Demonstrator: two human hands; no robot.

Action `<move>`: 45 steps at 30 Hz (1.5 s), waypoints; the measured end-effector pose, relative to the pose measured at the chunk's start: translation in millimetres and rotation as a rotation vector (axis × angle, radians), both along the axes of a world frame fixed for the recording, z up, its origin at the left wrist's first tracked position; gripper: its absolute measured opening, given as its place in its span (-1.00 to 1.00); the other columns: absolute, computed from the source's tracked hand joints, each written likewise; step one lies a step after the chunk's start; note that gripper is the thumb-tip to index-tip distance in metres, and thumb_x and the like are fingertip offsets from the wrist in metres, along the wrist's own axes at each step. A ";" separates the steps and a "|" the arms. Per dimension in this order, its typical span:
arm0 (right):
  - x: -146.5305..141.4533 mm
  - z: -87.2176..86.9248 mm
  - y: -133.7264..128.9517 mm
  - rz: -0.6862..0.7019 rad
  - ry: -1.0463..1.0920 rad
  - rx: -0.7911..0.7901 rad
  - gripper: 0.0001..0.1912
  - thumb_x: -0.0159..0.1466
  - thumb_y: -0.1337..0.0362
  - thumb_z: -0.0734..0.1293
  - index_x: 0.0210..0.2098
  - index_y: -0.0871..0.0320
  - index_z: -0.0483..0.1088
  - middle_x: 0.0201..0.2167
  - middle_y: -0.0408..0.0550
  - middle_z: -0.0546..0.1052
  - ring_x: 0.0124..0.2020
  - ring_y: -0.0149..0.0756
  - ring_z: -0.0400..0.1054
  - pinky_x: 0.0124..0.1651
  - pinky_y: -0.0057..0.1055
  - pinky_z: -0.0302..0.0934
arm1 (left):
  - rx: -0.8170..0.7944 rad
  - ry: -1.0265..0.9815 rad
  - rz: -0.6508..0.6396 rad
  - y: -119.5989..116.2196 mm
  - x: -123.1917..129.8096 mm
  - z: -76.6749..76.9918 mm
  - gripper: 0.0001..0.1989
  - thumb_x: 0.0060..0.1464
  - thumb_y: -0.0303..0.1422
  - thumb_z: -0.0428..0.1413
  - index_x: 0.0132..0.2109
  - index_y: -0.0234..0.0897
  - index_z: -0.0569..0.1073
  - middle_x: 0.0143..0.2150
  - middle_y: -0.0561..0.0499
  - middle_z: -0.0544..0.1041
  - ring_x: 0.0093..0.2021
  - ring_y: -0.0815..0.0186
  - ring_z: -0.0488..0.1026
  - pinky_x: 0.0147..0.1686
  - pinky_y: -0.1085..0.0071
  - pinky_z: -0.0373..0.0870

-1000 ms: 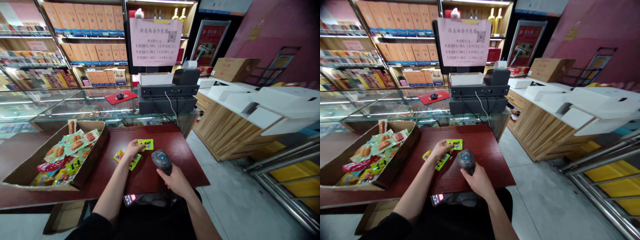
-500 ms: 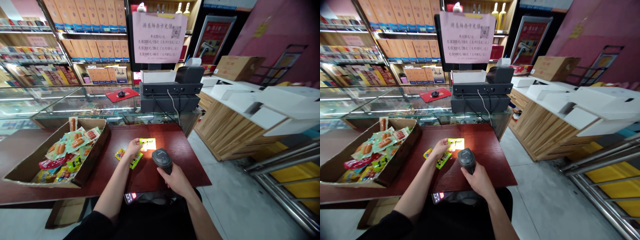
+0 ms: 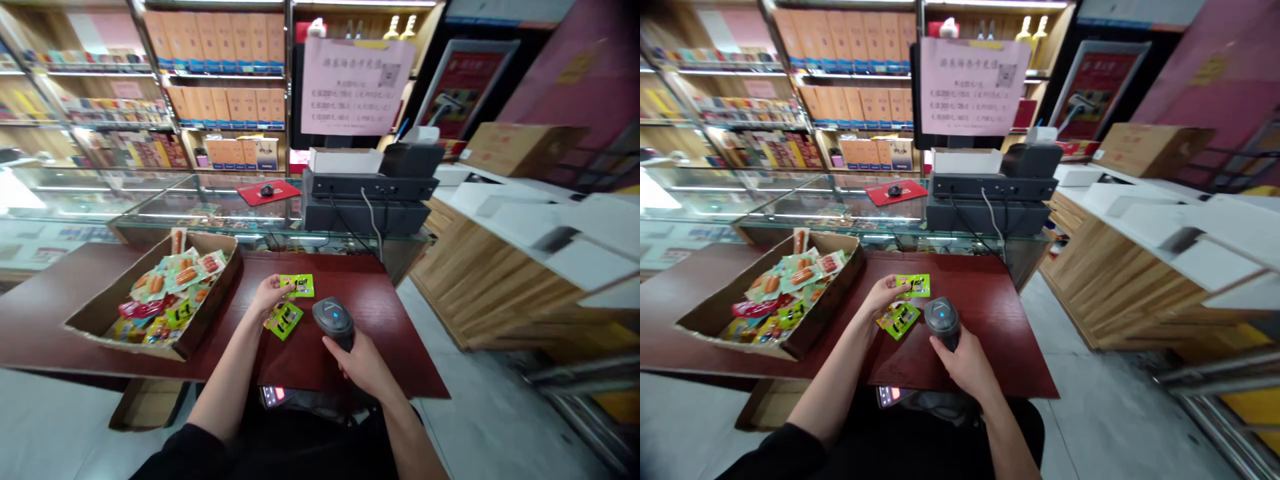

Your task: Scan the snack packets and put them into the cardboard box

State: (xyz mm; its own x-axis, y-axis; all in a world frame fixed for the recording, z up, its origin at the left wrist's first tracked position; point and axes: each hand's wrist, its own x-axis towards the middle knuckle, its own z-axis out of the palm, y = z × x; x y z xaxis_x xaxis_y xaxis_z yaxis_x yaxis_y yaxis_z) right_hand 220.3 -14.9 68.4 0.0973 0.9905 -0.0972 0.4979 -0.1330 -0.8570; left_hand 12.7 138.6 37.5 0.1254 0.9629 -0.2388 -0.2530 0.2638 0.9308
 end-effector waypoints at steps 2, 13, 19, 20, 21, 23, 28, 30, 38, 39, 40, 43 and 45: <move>-7.8 3.3 10.5 0.063 -0.004 -0.024 -0.68 0.26 0.01 0.35 -0.21 0.15 0.42 -0.69 -0.20 0.45 -0.70 -0.28 0.38 -0.57 -0.43 0.24 | 0.068 -0.008 0.088 2.0 -31.7 14.5 -0.54 -0.33 -0.36 0.52 -0.35 -0.35 0.43 -0.37 -0.05 0.63 -0.38 0.29 0.59 -0.38 0.37 0.60; -68.8 12.4 57.2 0.303 -0.022 -0.045 -0.71 0.27 0.01 0.34 -0.28 0.11 0.33 -0.70 -0.26 0.40 -0.70 -0.35 0.34 -0.58 -0.47 0.21 | 0.398 0.150 0.631 -26.6 -211.6 111.5 -0.43 -0.31 -0.19 0.50 -0.18 -0.43 0.55 -0.29 -0.13 0.65 -0.25 0.20 0.63 -0.14 0.24 0.62; -82.0 21.4 55.1 0.356 0.003 -0.058 -0.69 0.25 0.00 0.36 -0.24 0.12 0.36 -0.69 -0.25 0.39 -0.69 -0.35 0.34 -0.60 -0.48 0.19 | 0.359 0.154 0.581 -39.3 -197.3 95.7 -0.43 -0.35 -0.13 0.50 -0.23 -0.41 0.57 -0.28 -0.10 0.65 -0.26 0.21 0.62 -0.15 0.21 0.64; -81.5 23.2 54.0 0.351 0.002 -0.060 -0.69 0.25 0.01 0.36 -0.24 0.12 0.36 -0.69 -0.25 0.39 -0.69 -0.35 0.34 -0.60 -0.47 0.19 | 0.355 0.155 0.556 -39.4 -190.6 93.2 -0.44 -0.35 -0.12 0.50 -0.24 -0.40 0.57 -0.28 -0.10 0.65 -0.26 0.20 0.62 -0.17 0.23 0.64; -80.2 24.6 52.7 0.340 0.001 -0.063 -0.70 0.25 0.01 0.36 -0.24 0.12 0.36 -0.69 -0.25 0.39 -0.69 -0.35 0.33 -0.60 -0.47 0.19 | 0.351 0.157 0.528 -38.9 -182.7 90.5 -0.45 -0.33 -0.12 0.49 -0.24 -0.40 0.57 -0.27 -0.10 0.65 -0.24 0.20 0.62 -0.19 0.24 0.63; -74.6 25.8 49.7 0.307 -0.001 -0.068 -0.71 0.25 0.02 0.36 -0.24 0.12 0.36 -0.69 -0.25 0.39 -0.70 -0.34 0.33 -0.60 -0.46 0.20 | 0.335 0.164 0.463 -36.5 -162.6 83.5 -0.48 -0.31 -0.14 0.49 -0.25 -0.38 0.57 -0.27 -0.09 0.64 -0.25 0.21 0.61 -0.22 0.28 0.62; -44.9 21.4 36.0 0.228 -0.003 -0.022 -0.70 0.27 0.01 0.34 -0.23 0.13 0.36 -0.67 -0.23 0.43 -0.68 -0.31 0.36 -0.58 -0.44 0.24 | 0.272 0.196 0.243 -26.7 -93.4 49.2 -0.58 -0.23 -0.22 0.46 -0.26 -0.35 0.55 -0.32 -0.07 0.62 -0.32 0.25 0.57 -0.28 0.31 0.58; -29.5 18.7 28.0 0.171 -0.008 -0.027 -0.69 0.28 0.00 0.34 -0.23 0.13 0.36 -0.68 -0.23 0.43 -0.69 -0.31 0.36 -0.59 -0.44 0.23 | 0.266 0.275 0.153 -24.5 -67.9 32.5 -0.62 -0.21 -0.24 0.45 -0.26 -0.32 0.55 -0.28 -0.10 0.63 -0.29 0.23 0.58 -0.29 0.33 0.55; 10.2 6.9 -0.2 0.010 -0.008 -0.031 -0.67 0.28 -0.01 0.33 -0.25 0.16 0.40 -0.70 -0.22 0.42 -0.69 -0.27 0.37 -0.55 -0.41 0.25 | 0.332 0.999 -0.229 -21.5 -30.8 -3.3 -0.68 -0.36 -0.37 0.46 -0.35 -0.18 0.60 -0.40 -0.03 0.62 -0.36 0.17 0.56 -0.30 0.40 0.38; 11.4 5.0 -2.4 0.001 -0.004 -0.028 -0.67 0.28 -0.01 0.34 -0.25 0.16 0.41 -0.70 -0.21 0.42 -0.68 -0.26 0.38 -0.54 -0.40 0.26 | 0.351 1.024 -0.248 -21.1 -29.2 -5.6 -0.69 -0.37 -0.39 0.46 -0.36 -0.17 0.60 -0.41 -0.02 0.61 -0.37 0.18 0.56 -0.30 0.40 0.37; 12.1 3.1 -4.4 -0.008 0.003 -0.022 -0.67 0.27 -0.01 0.34 -0.24 0.16 0.42 -0.70 -0.20 0.43 -0.67 -0.24 0.40 -0.52 -0.39 0.27 | 0.369 1.036 -0.260 -20.7 -27.2 -7.8 -0.69 -0.37 -0.41 0.45 -0.37 -0.16 0.60 -0.42 -0.02 0.61 -0.37 0.17 0.55 -0.29 0.40 0.36; 12.3 -1.8 -9.5 -0.025 0.023 -0.003 -0.67 0.25 0.01 0.37 -0.21 0.16 0.47 -0.67 -0.16 0.48 -0.61 -0.19 0.47 -0.48 -0.37 0.31 | 0.410 1.012 -0.315 -20.0 -16.3 -13.1 -0.69 -0.29 -0.43 0.42 -0.29 -0.13 0.63 -0.37 -0.04 0.63 -0.31 0.13 0.57 -0.22 0.38 0.37; 12.0 -3.9 -12.4 -0.031 0.030 0.004 -0.66 0.24 0.02 0.38 -0.18 0.16 0.50 -0.64 -0.13 0.52 -0.56 -0.16 0.50 -0.45 -0.36 0.33 | 0.490 0.967 -0.373 -20.0 -4.4 -15.1 -0.69 -0.18 -0.44 0.37 -0.20 -0.11 0.65 -0.27 -0.06 0.65 -0.22 0.11 0.58 -0.14 0.36 0.37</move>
